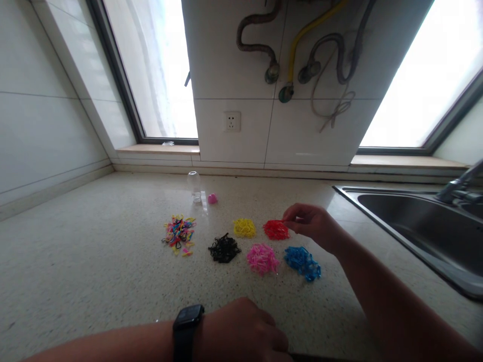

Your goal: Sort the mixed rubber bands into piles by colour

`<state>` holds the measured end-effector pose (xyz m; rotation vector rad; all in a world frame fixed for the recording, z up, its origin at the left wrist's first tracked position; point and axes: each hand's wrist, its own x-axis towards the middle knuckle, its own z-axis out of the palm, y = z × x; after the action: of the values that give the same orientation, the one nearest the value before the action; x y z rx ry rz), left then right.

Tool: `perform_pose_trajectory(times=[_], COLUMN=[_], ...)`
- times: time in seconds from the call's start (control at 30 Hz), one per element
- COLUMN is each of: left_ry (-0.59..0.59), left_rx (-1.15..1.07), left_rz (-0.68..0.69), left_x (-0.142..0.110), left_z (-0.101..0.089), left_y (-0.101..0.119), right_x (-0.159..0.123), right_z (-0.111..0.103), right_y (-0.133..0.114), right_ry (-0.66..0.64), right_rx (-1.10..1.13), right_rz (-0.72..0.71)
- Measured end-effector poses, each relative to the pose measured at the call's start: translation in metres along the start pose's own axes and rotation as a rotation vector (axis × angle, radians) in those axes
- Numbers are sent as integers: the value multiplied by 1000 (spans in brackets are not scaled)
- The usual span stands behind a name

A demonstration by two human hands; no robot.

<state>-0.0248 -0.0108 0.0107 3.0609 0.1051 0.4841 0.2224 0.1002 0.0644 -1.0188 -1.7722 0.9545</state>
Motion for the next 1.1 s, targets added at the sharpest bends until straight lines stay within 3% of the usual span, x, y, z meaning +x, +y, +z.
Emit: perform_pose_trajectory(times=[1.1], left_ry=[-47], left_rx=[-8], left_rz=[-18], left_x=[1], left_z=[-2], left_y=[2], right_x=[-2], right_z=[7], right_y=[-4], right_ry=[-88], right_rx=[10], right_rz=[-51])
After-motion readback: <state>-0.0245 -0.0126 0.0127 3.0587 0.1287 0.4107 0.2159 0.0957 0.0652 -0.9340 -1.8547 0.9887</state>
